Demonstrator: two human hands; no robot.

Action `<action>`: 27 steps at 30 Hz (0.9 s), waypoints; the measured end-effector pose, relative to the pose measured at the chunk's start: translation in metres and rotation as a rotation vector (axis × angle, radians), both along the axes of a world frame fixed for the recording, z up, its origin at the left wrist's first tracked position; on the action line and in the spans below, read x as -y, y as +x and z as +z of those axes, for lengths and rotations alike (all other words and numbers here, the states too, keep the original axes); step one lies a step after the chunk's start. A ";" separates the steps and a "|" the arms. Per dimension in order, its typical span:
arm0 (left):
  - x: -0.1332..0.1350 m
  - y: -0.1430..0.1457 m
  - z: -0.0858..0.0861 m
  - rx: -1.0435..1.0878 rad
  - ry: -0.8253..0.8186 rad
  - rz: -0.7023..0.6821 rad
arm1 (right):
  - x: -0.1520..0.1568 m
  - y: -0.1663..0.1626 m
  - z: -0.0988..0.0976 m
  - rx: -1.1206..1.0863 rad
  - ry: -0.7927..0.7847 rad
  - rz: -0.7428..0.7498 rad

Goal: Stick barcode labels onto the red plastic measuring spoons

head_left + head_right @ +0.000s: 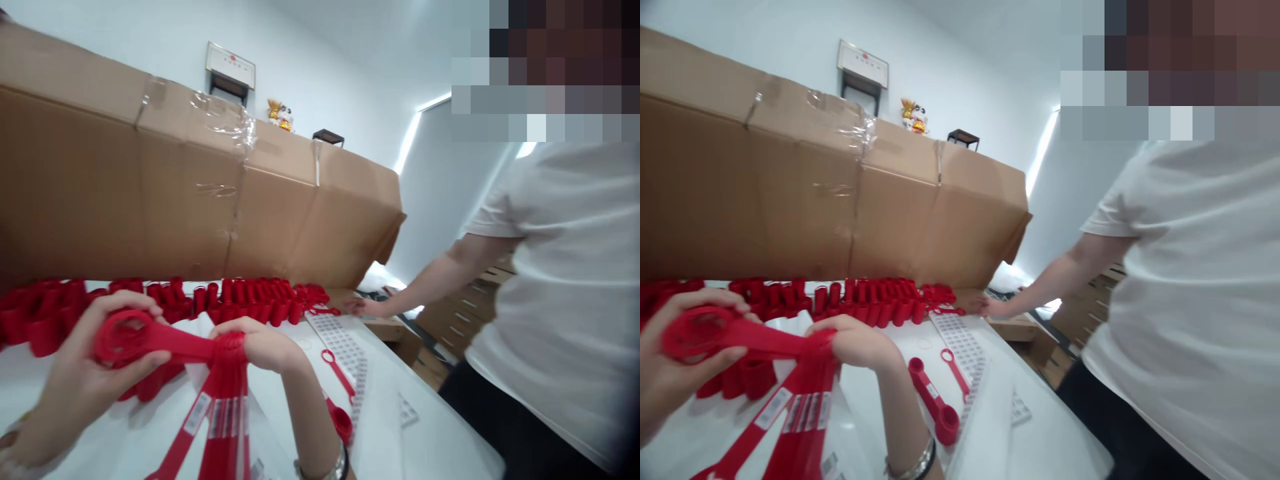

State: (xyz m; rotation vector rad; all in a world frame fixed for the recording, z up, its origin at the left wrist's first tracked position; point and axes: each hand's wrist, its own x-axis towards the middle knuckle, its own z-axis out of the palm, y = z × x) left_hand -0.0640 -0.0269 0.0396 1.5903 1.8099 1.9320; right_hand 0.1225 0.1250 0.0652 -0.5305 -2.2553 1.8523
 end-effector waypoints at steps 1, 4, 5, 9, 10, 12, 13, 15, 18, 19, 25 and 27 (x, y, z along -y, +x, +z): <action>0.001 0.004 0.005 0.026 -0.026 -0.018 | -0.001 -0.001 -0.001 -0.022 -0.021 -0.032; 0.003 0.005 0.012 0.122 -0.105 -0.144 | -0.005 -0.005 -0.002 -0.078 -0.074 -0.095; 0.003 0.003 0.012 0.168 -0.126 -0.204 | -0.006 -0.006 -0.002 -0.091 -0.087 -0.104; 0.008 0.000 0.013 0.362 -0.150 -0.437 | -0.007 -0.011 -0.002 -0.133 -0.157 -0.145; 0.009 0.002 0.014 0.383 -0.144 -0.467 | -0.006 -0.011 -0.001 -0.135 -0.171 -0.148; 0.011 0.005 0.018 0.384 -0.133 -0.482 | -0.005 -0.012 0.000 -0.136 -0.193 -0.148; 0.011 0.006 0.020 0.374 -0.130 -0.475 | -0.004 -0.012 0.001 -0.136 -0.200 -0.149; 0.010 0.007 0.024 0.362 -0.145 -0.447 | -0.002 -0.012 0.003 -0.141 -0.207 -0.148; 0.009 0.006 0.027 0.365 -0.161 -0.421 | -0.002 -0.013 0.004 -0.138 -0.207 -0.145; 0.009 0.006 0.027 0.365 -0.157 -0.428 | -0.003 -0.013 0.004 -0.132 -0.210 -0.142; 0.005 0.002 0.021 0.367 -0.121 -0.431 | -0.004 -0.013 0.003 -0.089 -0.212 -0.127; 0.004 0.003 0.022 0.364 -0.108 -0.422 | -0.003 -0.012 0.005 -0.102 -0.206 -0.133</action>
